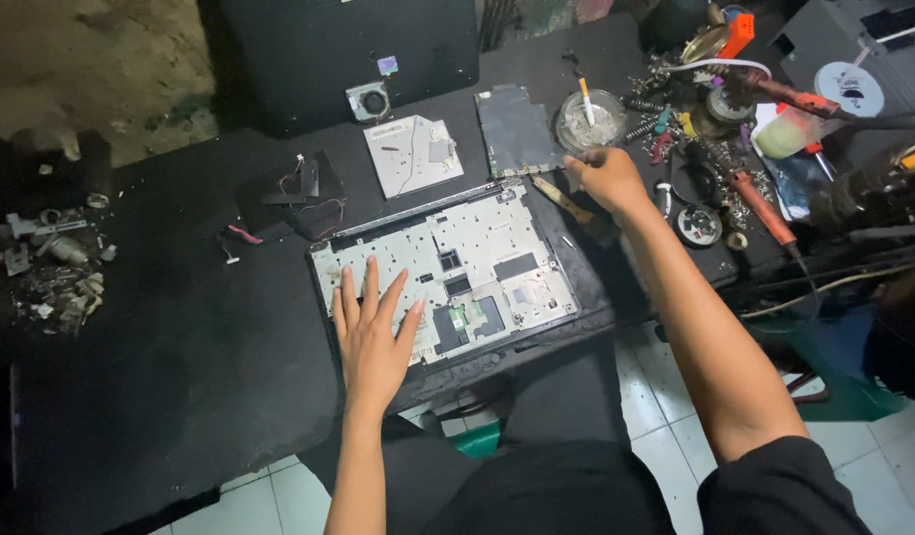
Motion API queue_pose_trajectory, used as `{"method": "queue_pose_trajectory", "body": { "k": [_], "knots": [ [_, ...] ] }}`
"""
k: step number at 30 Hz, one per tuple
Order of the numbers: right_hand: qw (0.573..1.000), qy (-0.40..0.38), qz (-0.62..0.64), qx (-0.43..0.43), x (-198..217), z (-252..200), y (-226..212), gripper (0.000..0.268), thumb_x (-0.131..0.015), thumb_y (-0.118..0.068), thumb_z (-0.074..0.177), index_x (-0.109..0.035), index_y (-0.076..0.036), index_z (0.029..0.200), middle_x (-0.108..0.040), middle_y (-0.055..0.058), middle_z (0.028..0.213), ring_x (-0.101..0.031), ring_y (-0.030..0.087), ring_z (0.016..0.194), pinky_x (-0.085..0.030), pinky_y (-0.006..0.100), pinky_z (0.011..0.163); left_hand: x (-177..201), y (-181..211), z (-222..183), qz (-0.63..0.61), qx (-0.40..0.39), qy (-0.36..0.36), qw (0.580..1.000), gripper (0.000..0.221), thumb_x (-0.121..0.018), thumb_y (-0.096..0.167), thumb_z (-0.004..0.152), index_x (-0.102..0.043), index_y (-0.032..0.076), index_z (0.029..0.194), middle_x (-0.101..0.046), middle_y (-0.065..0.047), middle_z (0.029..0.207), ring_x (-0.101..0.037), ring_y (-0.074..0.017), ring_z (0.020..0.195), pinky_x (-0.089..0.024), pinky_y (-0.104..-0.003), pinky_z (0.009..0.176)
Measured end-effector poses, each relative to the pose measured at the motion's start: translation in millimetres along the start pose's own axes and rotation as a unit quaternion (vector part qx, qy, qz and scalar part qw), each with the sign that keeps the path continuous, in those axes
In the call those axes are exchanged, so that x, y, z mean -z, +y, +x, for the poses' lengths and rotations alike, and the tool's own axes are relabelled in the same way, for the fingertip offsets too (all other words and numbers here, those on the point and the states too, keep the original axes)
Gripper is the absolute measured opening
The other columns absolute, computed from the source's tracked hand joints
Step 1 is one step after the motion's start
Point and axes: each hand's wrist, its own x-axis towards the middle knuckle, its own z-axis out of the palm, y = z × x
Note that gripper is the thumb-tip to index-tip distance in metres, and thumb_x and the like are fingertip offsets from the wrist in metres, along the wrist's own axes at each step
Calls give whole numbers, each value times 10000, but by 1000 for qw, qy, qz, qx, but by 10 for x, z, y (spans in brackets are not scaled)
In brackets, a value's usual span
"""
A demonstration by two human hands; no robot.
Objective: Disassembling and reassembling internal components of a laptop using a screwdriver on a repair bench.
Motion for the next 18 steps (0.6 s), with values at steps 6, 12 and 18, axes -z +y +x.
{"method": "queue_pose_trajectory", "body": {
  "k": [6, 12, 18],
  "knots": [
    [982, 8, 179, -64, 19, -127, -140, 536, -845, -447, 880, -725, -45, 1215, -711, 182, 1158, -716, 252, 1014, -627, 342, 786, -15, -14, 12, 15, 11, -14, 1000, 493, -521, 459, 1026, -545, 229, 1461, -248, -101, 1674, -73, -347, 1558, 20, -511, 1240],
    [913, -58, 400, -60, 93, -527, -649, 818, -756, -327, 971, -317, 138, 1481, -455, 435, 1398, -656, 424, 1237, -598, 451, 989, -16, -15, 8, 24, 8, -13, 1000, 495, -511, 454, 1033, -537, 223, 1469, -243, -111, 1675, -79, -357, 1555, 16, -519, 1238],
    [911, -40, 409, -39, -234, -74, -376, 852, -753, -293, 1002, -238, 153, 1513, -469, 393, 1381, -733, 375, 1123, -693, 440, 922, -20, 0, 14, 15, 12, -10, 1000, 491, -519, 448, 1031, -536, 231, 1471, -247, -96, 1675, -74, -346, 1557, 18, -503, 1239]
  ]
}}
